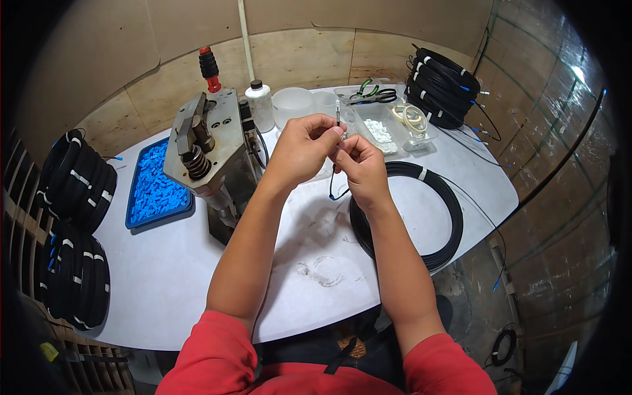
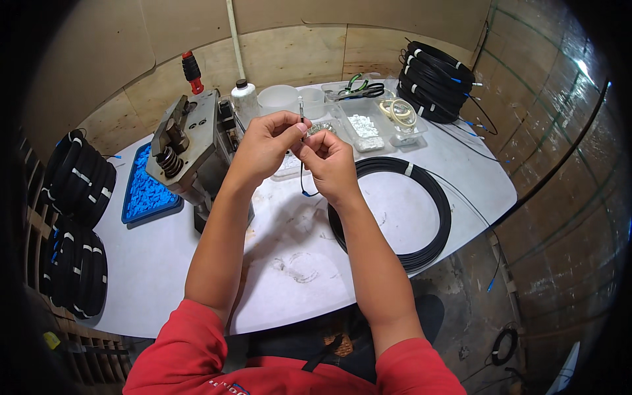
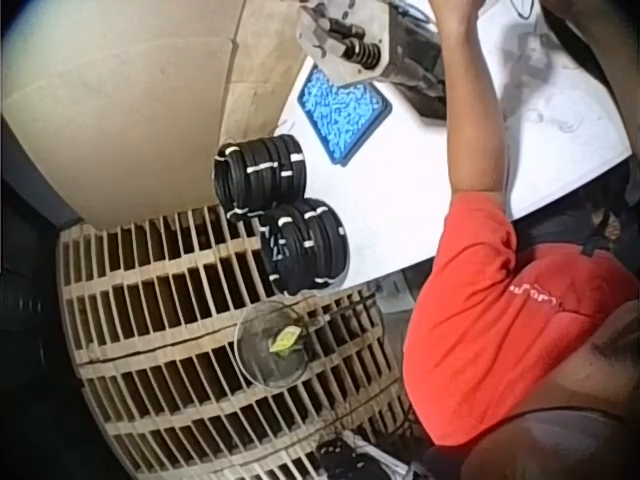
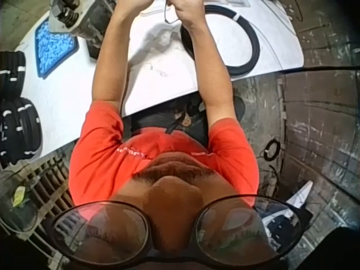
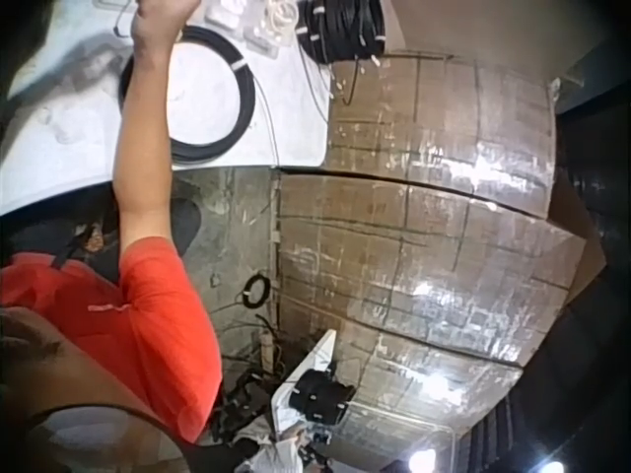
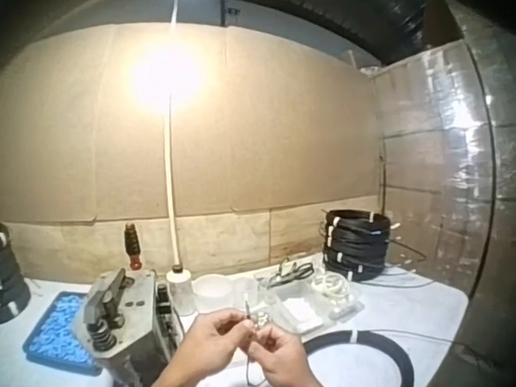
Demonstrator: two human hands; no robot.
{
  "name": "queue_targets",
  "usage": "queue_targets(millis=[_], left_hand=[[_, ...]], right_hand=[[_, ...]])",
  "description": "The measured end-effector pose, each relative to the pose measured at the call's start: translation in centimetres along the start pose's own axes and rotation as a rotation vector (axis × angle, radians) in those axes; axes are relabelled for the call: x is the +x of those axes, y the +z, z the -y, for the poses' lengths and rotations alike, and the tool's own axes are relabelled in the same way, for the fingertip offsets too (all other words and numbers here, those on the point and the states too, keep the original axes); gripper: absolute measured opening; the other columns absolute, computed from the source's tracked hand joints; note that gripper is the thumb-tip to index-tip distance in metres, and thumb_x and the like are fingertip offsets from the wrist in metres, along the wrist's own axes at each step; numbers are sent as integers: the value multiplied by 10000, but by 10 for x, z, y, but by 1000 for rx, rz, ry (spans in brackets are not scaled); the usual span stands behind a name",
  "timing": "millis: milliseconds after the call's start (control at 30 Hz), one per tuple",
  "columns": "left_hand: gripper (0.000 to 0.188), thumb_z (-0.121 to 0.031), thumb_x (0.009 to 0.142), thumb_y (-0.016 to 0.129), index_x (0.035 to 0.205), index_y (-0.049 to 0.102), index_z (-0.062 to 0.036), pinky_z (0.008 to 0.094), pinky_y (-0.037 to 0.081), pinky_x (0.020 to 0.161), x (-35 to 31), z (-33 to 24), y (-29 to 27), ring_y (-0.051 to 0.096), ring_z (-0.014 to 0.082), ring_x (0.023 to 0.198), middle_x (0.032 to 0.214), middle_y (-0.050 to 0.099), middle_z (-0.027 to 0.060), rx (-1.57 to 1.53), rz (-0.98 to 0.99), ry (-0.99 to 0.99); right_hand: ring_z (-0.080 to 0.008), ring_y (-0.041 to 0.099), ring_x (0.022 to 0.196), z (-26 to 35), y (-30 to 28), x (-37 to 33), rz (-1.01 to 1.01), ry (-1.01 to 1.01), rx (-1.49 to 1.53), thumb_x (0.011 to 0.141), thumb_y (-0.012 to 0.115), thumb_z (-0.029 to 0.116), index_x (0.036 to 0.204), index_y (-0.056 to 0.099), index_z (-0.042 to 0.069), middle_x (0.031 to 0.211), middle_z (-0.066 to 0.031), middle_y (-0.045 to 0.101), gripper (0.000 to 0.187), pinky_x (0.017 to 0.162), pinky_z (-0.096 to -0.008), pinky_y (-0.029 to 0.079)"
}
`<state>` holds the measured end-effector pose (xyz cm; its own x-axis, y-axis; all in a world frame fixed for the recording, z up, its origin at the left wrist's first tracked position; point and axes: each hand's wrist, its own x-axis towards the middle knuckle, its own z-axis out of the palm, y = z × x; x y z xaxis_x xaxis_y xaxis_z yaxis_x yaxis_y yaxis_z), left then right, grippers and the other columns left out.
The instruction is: Manually attaching small blue plastic connectors to the ends of electrical wires at a workbench.
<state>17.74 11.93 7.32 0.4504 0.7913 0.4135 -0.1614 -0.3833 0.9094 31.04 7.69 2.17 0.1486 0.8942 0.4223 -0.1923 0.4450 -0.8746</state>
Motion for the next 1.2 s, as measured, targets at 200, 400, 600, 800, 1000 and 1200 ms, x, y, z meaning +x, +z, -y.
queue_targets(millis=[200, 400, 600, 800, 1000, 1200], left_hand=[[189, -110, 887, 601, 934, 643, 69, 258, 490, 608, 0, 2, 2, 590, 97, 663, 759, 654, 67, 6, -6, -6], [181, -101, 894, 594, 925, 647, 69, 255, 485, 596, 0, -1, 2, 589, 95, 647, 738, 652, 66, -16, -7, -20], [183, -105, 896, 598, 925, 650, 68, 255, 482, 587, -1, 4, 1, 586, 93, 636, 731, 651, 65, 0, -28, -13], [188, -112, 896, 605, 932, 653, 66, 254, 484, 600, 1, 0, 2, 586, 92, 645, 739, 654, 64, 7, -14, -26], [197, -111, 898, 602, 948, 652, 72, 252, 487, 607, 0, 2, 2, 593, 96, 646, 748, 658, 71, 11, -22, -17], [199, -107, 896, 598, 954, 654, 75, 254, 491, 626, 0, 2, 2, 599, 95, 673, 761, 665, 76, 16, -21, -25]], right_hand=[[-72, 520, 671, -1, -1, 0, -15, 5, 0, 869, 702, 142, 807, 570, 62, 762, -4, 606, 167, 618, -217, 433], [-70, 521, 671, 1, 0, 2, -2, 3, -10, 876, 694, 139, 804, 569, 64, 771, -8, 617, 163, 614, -216, 430], [-69, 519, 663, 0, 1, -1, -8, 13, -13, 876, 695, 143, 797, 569, 69, 771, -9, 622, 166, 610, -211, 426], [-66, 515, 656, 5, 0, 0, -9, 6, -9, 870, 700, 137, 800, 571, 71, 753, 0, 610, 161, 606, -208, 422], [-62, 507, 645, 1, 0, 0, -11, 7, -8, 865, 706, 136, 802, 574, 69, 735, 11, 593, 161, 602, -204, 418], [-61, 504, 640, 2, 2, -1, -37, 16, -20, 868, 704, 141, 800, 578, 68, 729, 14, 588, 161, 592, -199, 411]])
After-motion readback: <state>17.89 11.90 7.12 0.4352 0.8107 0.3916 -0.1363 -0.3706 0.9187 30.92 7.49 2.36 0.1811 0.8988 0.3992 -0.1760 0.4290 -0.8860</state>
